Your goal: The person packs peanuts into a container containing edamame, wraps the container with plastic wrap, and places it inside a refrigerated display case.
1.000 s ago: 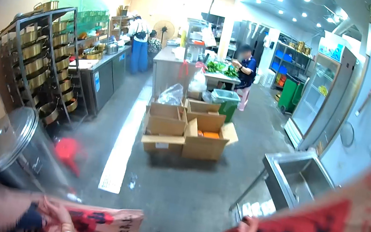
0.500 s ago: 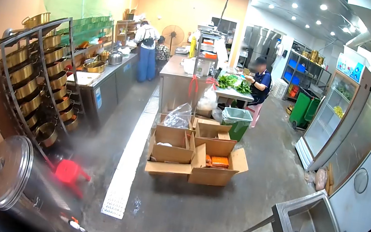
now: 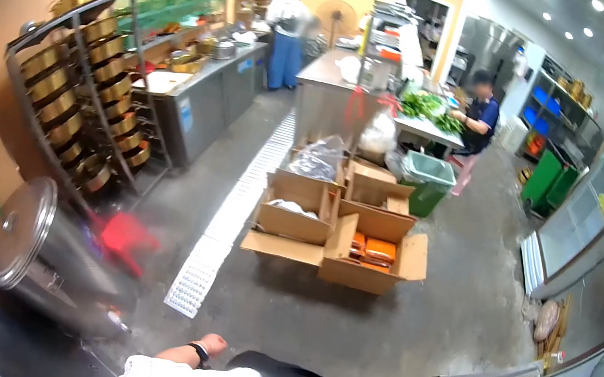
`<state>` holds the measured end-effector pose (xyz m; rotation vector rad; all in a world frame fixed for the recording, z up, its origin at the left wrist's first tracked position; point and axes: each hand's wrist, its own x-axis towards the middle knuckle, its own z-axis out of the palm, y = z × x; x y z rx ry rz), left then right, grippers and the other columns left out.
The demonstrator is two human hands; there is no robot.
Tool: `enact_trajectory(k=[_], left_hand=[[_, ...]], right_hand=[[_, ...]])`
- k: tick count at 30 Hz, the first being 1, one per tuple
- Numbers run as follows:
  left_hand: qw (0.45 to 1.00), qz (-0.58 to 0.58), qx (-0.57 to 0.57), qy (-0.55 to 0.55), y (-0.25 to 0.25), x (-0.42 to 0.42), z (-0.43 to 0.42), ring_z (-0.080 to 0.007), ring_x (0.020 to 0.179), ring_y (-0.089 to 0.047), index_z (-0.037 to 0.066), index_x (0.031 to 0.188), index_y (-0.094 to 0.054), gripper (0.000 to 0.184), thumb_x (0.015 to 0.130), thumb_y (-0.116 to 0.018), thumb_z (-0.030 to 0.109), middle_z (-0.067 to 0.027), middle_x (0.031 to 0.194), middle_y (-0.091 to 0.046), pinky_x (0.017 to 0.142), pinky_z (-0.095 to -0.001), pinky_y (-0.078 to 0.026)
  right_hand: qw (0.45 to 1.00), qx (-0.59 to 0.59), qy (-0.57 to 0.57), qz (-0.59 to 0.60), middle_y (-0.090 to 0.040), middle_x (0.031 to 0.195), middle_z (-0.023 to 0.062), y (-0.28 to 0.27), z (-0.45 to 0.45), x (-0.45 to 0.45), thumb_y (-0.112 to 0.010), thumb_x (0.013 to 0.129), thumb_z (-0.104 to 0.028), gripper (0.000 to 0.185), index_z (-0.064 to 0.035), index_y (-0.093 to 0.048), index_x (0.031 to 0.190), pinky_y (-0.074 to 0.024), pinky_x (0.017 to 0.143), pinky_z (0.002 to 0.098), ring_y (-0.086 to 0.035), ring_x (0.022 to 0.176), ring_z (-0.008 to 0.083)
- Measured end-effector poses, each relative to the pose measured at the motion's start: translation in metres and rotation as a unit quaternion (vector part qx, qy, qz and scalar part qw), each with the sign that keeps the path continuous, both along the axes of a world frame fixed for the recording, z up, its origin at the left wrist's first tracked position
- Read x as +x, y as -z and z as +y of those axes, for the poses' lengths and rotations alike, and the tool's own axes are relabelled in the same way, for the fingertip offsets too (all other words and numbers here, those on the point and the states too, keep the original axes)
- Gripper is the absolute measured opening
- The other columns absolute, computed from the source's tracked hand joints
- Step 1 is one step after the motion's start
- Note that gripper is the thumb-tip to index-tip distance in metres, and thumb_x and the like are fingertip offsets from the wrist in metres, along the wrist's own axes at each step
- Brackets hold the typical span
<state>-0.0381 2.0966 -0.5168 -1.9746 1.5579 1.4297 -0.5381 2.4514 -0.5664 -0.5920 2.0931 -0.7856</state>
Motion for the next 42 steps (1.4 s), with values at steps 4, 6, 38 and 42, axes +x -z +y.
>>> enact_trajectory(k=[4, 6, 38, 42], left_hand=[[0.993, 0.101, -0.008, -0.058, 0.004, -0.060, -0.034, -0.0179, 0.079, -0.067, 0.007, 0.109, -0.069, 0.024, 0.089, -0.059, 0.016, -0.0063, 0.086, -0.069, 0.065, -0.0314, -0.054], [0.988, 0.149, 0.028, -0.041, -0.057, -0.118, -0.049, -0.0177, 0.085, -0.067, 0.002, 0.113, -0.066, 0.023, 0.092, -0.056, 0.009, -0.0066, 0.094, -0.070, 0.076, -0.0308, -0.056], [0.946, 0.167, 0.097, 0.262, 0.016, -1.007, -0.422, -0.0139, 0.081, -0.065, 0.010, 0.116, -0.069, 0.030, 0.090, -0.058, 0.021, -0.0043, 0.091, -0.070, 0.071, -0.0296, -0.054], [0.987, 0.124, -0.003, 0.104, 0.018, -1.056, -0.466, -0.0098, 0.076, -0.066, 0.009, 0.106, -0.073, 0.024, 0.091, -0.062, 0.023, -0.0019, 0.088, -0.071, 0.066, -0.0266, -0.054]], right_hand=[[0.985, -0.152, 0.015, 0.080, -0.067, 0.080, 0.0142, -0.029, -0.082, -0.048, -0.059, 0.092, -0.021, 0.022, 0.0002, -0.064, 0.095, -0.0503, 0.065, 0.0361, -0.064, 0.072, 0.0253], [0.978, -0.178, 0.012, 0.105, -0.067, 0.081, 0.0079, -0.128, -0.150, -0.066, -0.059, 0.094, -0.017, 0.020, -0.0003, -0.064, 0.103, -0.0505, 0.067, 0.0293, -0.062, 0.072, 0.0140], [0.942, 0.122, 0.301, -0.088, -0.067, 0.075, 0.0087, -0.021, -0.269, -0.767, -0.059, 0.092, -0.011, 0.011, -0.0011, -0.063, 0.096, -0.0528, 0.057, 0.0332, -0.063, 0.062, 0.0166], [0.952, 0.108, 0.276, -0.080, -0.067, 0.077, 0.0090, 0.038, -0.324, -0.929, -0.059, 0.092, -0.010, 0.011, -0.0014, -0.063, 0.099, -0.0538, 0.058, 0.0337, -0.064, 0.064, 0.0171]])
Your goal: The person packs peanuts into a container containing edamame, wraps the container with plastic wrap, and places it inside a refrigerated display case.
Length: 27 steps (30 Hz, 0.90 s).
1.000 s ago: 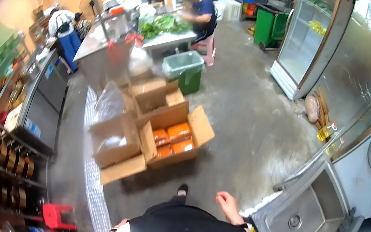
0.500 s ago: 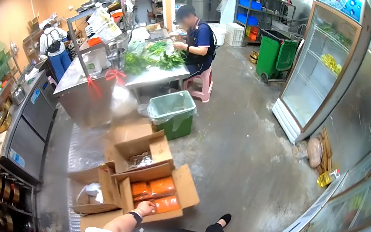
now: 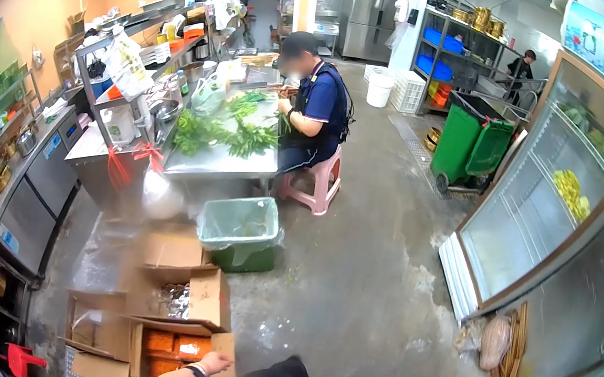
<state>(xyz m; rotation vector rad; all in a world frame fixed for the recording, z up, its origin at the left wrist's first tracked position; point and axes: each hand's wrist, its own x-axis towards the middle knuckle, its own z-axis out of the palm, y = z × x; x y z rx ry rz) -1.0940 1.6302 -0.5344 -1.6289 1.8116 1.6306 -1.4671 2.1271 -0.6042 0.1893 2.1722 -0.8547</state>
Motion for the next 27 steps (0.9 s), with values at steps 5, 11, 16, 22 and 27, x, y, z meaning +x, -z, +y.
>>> enact_trajectory(k=[5, 11, 16, 22, 27], left_hand=[[0.963, -0.117, -0.062, 0.236, 0.095, -0.038, -0.064, -0.0222, 0.085, -0.068, 0.009, 0.097, -0.072, 0.033, 0.094, -0.050, 0.034, -0.0079, 0.097, -0.071, 0.073, -0.0364, -0.053], [0.924, -0.190, -0.104, 0.316, 0.088, -0.203, -0.172, -0.0314, 0.100, -0.067, 0.009, 0.101, -0.073, 0.039, 0.090, -0.047, 0.036, -0.0170, 0.105, -0.070, 0.087, -0.0418, -0.052], [0.980, -0.056, -0.048, 0.182, 0.066, -0.437, -0.279, -0.0324, 0.097, -0.066, 0.012, 0.098, -0.074, 0.039, 0.086, -0.053, 0.042, -0.0158, 0.101, -0.070, 0.088, -0.0401, -0.051], [0.983, 0.111, -0.077, 0.121, 0.052, -0.701, -0.378, -0.0246, 0.097, -0.067, 0.015, 0.103, -0.074, 0.026, 0.086, -0.061, 0.031, -0.0090, 0.100, -0.072, 0.087, -0.0352, -0.051], [0.986, 0.128, 0.075, 0.071, 0.023, -0.810, -0.439, -0.0095, 0.073, -0.065, 0.007, 0.102, -0.073, 0.024, 0.086, -0.067, 0.025, -0.0058, 0.088, -0.071, 0.072, -0.0258, -0.054]], right_hand=[[0.986, -0.160, 0.049, -0.017, -0.065, 0.069, 0.0087, -0.020, -0.145, -0.155, -0.057, 0.090, -0.008, 0.012, -0.0019, -0.064, 0.097, -0.0508, 0.051, 0.0329, -0.062, 0.058, 0.0177], [0.991, -0.131, -0.018, -0.022, -0.065, 0.067, 0.0083, -0.082, -0.295, -0.294, -0.057, 0.090, -0.011, 0.012, -0.0020, -0.064, 0.093, -0.0498, 0.051, 0.0329, -0.061, 0.057, 0.0173], [0.995, -0.092, -0.012, -0.025, -0.064, 0.065, 0.0080, -0.085, -0.350, -0.399, -0.056, 0.091, -0.014, 0.014, -0.0021, -0.064, 0.090, -0.0490, 0.050, 0.0329, -0.061, 0.056, 0.0170], [0.998, -0.016, -0.054, -0.038, -0.064, 0.064, 0.0075, -0.057, -0.410, -0.568, -0.055, 0.091, -0.016, 0.017, -0.0022, -0.064, 0.086, -0.0481, 0.050, 0.0329, -0.060, 0.055, 0.0165], [0.989, 0.018, -0.145, -0.029, -0.063, 0.062, 0.0072, -0.069, -0.503, -0.749, -0.055, 0.091, -0.019, 0.021, -0.0024, -0.064, 0.083, -0.0473, 0.049, 0.0329, -0.060, 0.054, 0.0162]])
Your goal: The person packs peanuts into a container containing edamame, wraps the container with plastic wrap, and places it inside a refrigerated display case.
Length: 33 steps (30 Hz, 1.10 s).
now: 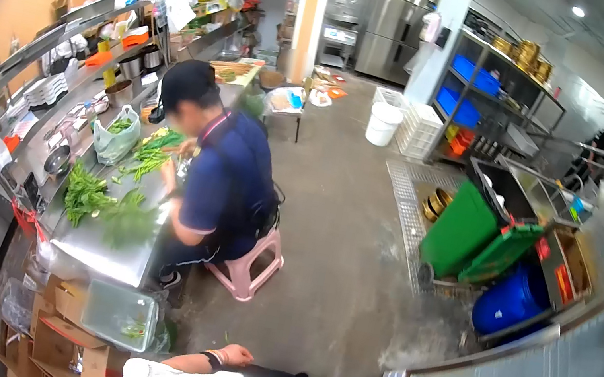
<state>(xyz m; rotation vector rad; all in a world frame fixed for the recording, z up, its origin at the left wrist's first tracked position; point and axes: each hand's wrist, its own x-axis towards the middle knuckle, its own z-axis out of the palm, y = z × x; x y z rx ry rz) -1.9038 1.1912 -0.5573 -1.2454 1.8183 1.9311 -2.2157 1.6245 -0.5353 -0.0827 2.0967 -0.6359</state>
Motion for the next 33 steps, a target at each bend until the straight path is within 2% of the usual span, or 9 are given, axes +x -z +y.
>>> enact_trajectory(k=[6, 9, 10, 11, 13, 15, 29, 31, 33], left_hand=[[0.987, -0.073, -0.142, -0.005, -0.001, -0.060, -0.090, -0.0262, 0.099, -0.067, 0.013, 0.107, -0.073, 0.032, 0.085, -0.061, 0.034, -0.0104, 0.103, -0.072, 0.090, -0.0354, -0.050], [0.992, -0.105, -0.048, -0.059, 0.004, -0.092, -0.128, -0.0261, 0.097, -0.067, 0.013, 0.106, -0.073, 0.034, 0.086, -0.061, 0.037, -0.0113, 0.102, -0.072, 0.090, -0.0360, -0.051], [0.988, -0.125, -0.094, -0.015, 0.011, -0.102, -0.145, -0.0268, 0.096, -0.068, 0.014, 0.104, -0.074, 0.037, 0.086, -0.059, 0.043, -0.0120, 0.101, -0.072, 0.089, -0.0362, -0.051], [0.967, -0.103, -0.216, 0.084, 0.081, -0.099, -0.156, -0.0277, 0.100, -0.067, 0.013, 0.102, -0.073, 0.042, 0.086, -0.056, 0.048, -0.0128, 0.103, -0.071, 0.090, -0.0359, -0.050], [0.973, -0.154, -0.170, 0.007, 0.065, -0.126, -0.186, -0.0294, 0.104, -0.065, 0.013, 0.106, -0.072, 0.045, 0.086, -0.056, 0.050, -0.0137, 0.109, -0.070, 0.093, -0.0372, -0.049], [0.984, -0.173, -0.027, 0.040, 0.114, -0.149, -0.210, -0.0304, 0.108, -0.064, 0.013, 0.110, -0.071, 0.047, 0.087, -0.055, 0.051, -0.0148, 0.114, -0.068, 0.096, -0.0383, -0.047], [0.972, -0.183, -0.081, -0.123, 0.137, -0.366, -0.483, -0.0344, 0.108, -0.063, 0.009, 0.110, -0.070, 0.044, 0.085, -0.058, 0.043, -0.0177, 0.110, -0.068, 0.093, -0.0397, -0.049], [0.965, -0.182, -0.083, -0.168, 0.130, -0.394, -0.529, -0.0345, 0.108, -0.063, 0.008, 0.110, -0.070, 0.044, 0.085, -0.058, 0.042, -0.0179, 0.109, -0.068, 0.093, -0.0396, -0.049], [0.955, -0.176, -0.084, -0.224, 0.116, -0.420, -0.573, -0.0346, 0.108, -0.063, 0.008, 0.109, -0.070, 0.043, 0.085, -0.058, 0.042, -0.0181, 0.109, -0.068, 0.093, -0.0396, -0.049]], right_hand=[[0.979, -0.056, -0.181, 0.073, -0.063, 0.060, 0.0068, -0.018, -0.200, -0.229, -0.054, 0.091, -0.022, 0.025, -0.0025, -0.064, 0.079, -0.0463, 0.049, 0.0329, -0.059, 0.053, 0.0158], [0.984, -0.163, -0.059, 0.032, -0.066, 0.073, 0.0077, 0.004, -0.334, -0.319, -0.053, 0.092, -0.013, 0.015, -0.0022, -0.063, 0.096, -0.0477, 0.050, 0.0298, -0.062, 0.059, 0.0154], [0.981, -0.190, -0.018, 0.019, -0.068, 0.080, 0.0080, -0.014, -0.388, -0.333, -0.051, 0.093, -0.009, 0.017, -0.0023, -0.061, 0.105, -0.0483, 0.050, 0.0289, -0.063, 0.063, 0.0153], [0.977, -0.212, 0.011, 0.016, -0.068, 0.078, 0.0100, -0.032, -0.432, -0.341, -0.054, 0.092, -0.006, 0.014, -0.0013, -0.061, 0.103, -0.0486, 0.050, 0.0267, -0.064, 0.060, 0.0161], [0.982, -0.186, -0.042, -0.004, -0.069, 0.078, 0.0099, -0.043, -0.485, -0.368, -0.054, 0.093, -0.007, 0.016, -0.0014, -0.060, 0.106, -0.0509, 0.053, 0.0276, -0.065, 0.063, 0.0168], [0.972, -0.160, -0.161, -0.054, -0.072, 0.085, 0.0127, -0.034, -0.506, -0.406, -0.062, 0.092, -0.012, 0.012, -0.0022, -0.066, 0.086, -0.0573, 0.073, 0.0361, -0.070, 0.083, 0.0200], [0.965, 0.022, -0.260, -0.011, -0.067, 0.073, 0.0095, 0.031, -0.829, -0.620, -0.058, 0.090, -0.012, 0.013, -0.0015, -0.065, 0.087, -0.0499, 0.053, 0.0337, -0.064, 0.063, 0.0192], [0.934, 0.013, -0.357, 0.026, -0.066, 0.072, 0.0091, 0.048, -0.899, -0.678, -0.058, 0.090, -0.012, 0.013, -0.0014, -0.065, 0.087, -0.0489, 0.050, 0.0334, -0.063, 0.060, 0.0191], [0.776, -0.053, -0.609, 0.156, -0.066, 0.070, 0.0086, 0.084, -0.981, -0.749, -0.057, 0.089, -0.012, 0.013, -0.0013, -0.065, 0.087, -0.0478, 0.047, 0.0331, -0.062, 0.057, 0.0190]])
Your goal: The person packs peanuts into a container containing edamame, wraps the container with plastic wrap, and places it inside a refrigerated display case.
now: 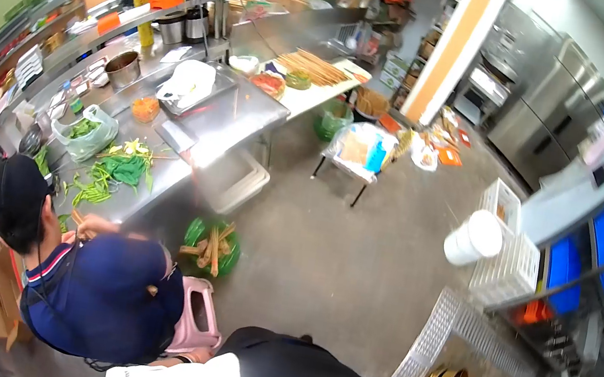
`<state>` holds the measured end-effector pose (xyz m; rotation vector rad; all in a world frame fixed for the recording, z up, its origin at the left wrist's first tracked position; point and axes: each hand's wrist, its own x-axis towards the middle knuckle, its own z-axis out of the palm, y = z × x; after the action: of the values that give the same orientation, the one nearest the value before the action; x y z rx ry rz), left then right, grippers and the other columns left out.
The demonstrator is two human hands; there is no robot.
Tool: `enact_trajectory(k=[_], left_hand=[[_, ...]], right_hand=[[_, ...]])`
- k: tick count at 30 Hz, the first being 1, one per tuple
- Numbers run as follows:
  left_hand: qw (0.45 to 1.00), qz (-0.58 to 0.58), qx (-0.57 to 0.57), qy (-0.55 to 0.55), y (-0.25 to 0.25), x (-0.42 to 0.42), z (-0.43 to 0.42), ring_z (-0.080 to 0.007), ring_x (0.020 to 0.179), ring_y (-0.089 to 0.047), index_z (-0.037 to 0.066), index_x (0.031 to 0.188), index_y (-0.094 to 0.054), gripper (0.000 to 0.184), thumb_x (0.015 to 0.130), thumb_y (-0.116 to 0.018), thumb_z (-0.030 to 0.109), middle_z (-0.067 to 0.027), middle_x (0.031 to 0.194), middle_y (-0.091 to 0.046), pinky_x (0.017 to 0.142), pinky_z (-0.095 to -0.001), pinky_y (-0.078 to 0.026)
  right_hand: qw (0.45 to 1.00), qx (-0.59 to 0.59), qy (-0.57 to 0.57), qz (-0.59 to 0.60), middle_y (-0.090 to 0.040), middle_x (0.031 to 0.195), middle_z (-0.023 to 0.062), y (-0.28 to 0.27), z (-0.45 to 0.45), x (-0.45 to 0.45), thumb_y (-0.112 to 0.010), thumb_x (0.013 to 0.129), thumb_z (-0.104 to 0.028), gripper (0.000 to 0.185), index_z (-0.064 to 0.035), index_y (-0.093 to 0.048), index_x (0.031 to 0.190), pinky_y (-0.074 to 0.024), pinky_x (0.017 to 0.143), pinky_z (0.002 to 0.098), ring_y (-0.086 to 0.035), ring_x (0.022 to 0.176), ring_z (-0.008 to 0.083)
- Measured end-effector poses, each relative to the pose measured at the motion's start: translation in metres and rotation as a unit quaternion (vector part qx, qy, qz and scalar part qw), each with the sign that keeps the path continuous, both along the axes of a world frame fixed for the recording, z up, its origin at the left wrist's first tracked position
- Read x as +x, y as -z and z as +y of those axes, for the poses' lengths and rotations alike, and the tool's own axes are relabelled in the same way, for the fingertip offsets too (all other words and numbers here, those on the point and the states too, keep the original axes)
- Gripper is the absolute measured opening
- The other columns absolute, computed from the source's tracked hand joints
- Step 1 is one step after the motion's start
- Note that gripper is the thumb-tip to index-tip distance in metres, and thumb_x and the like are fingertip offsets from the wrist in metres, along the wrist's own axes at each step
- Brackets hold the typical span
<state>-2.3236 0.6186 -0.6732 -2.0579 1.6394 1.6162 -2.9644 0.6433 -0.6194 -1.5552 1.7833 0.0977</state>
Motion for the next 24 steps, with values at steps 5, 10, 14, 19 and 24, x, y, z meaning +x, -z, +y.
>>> enact_trajectory(k=[5, 10, 14, 19, 24], left_hand=[[0.991, 0.015, -0.021, -0.131, -0.034, -0.027, -0.093, -0.0348, 0.107, -0.063, 0.008, 0.109, -0.070, 0.042, 0.084, -0.059, 0.041, -0.0186, 0.108, -0.068, 0.093, -0.0395, -0.049], [0.967, -0.077, 0.022, -0.242, -0.071, -0.012, -0.207, -0.0308, 0.104, -0.066, 0.008, 0.109, -0.069, 0.039, 0.082, -0.063, 0.035, -0.0175, 0.105, -0.069, 0.093, -0.0373, -0.050], [0.946, -0.107, -0.050, -0.302, -0.064, 0.032, -0.337, -0.0321, 0.104, -0.065, 0.009, 0.108, -0.070, 0.035, 0.080, -0.065, 0.029, -0.0159, 0.107, -0.069, 0.092, -0.0378, -0.050], [0.922, -0.153, -0.215, -0.283, -0.145, 0.087, -0.543, -0.0369, 0.108, -0.059, 0.009, 0.115, -0.063, 0.044, 0.073, -0.072, 0.018, -0.0194, 0.118, -0.061, 0.096, -0.0408, -0.048], [0.896, -0.212, -0.216, -0.324, -0.172, 0.133, -0.722, -0.0463, 0.129, -0.039, 0.014, 0.143, -0.038, 0.086, 0.070, -0.079, 0.027, -0.0278, 0.145, -0.033, 0.107, -0.0481, -0.038]], right_hand=[[0.949, 0.002, 0.278, -0.148, -0.065, 0.069, 0.0060, -0.047, -0.298, -0.028, -0.059, 0.092, -0.017, 0.013, -0.0053, -0.065, 0.091, -0.0471, 0.049, 0.0316, -0.062, 0.061, 0.0169], [0.929, -0.028, 0.274, -0.248, -0.067, 0.077, 0.0041, -0.099, -0.536, 0.082, -0.057, 0.094, -0.017, 0.013, -0.0079, -0.063, 0.100, -0.0470, 0.051, 0.0287, -0.063, 0.066, 0.0125], [0.959, 0.008, 0.132, -0.251, -0.068, 0.076, 0.0072, -0.120, -0.641, 0.163, -0.058, 0.091, -0.019, 0.018, -0.0038, -0.067, 0.094, -0.0527, 0.064, 0.0304, -0.066, 0.071, 0.0162], [0.980, 0.123, -0.048, -0.151, -0.069, 0.083, 0.0044, -0.092, -0.731, 0.184, -0.059, 0.093, -0.020, 0.017, -0.0054, -0.067, 0.097, -0.0524, 0.064, 0.0284, -0.065, 0.074, 0.0137], [0.968, 0.142, 0.069, -0.194, -0.070, 0.082, 0.0062, -0.087, -0.833, 0.217, -0.060, 0.093, -0.024, 0.023, -0.0028, -0.069, 0.094, -0.0523, 0.063, 0.0284, -0.066, 0.070, 0.0141]])
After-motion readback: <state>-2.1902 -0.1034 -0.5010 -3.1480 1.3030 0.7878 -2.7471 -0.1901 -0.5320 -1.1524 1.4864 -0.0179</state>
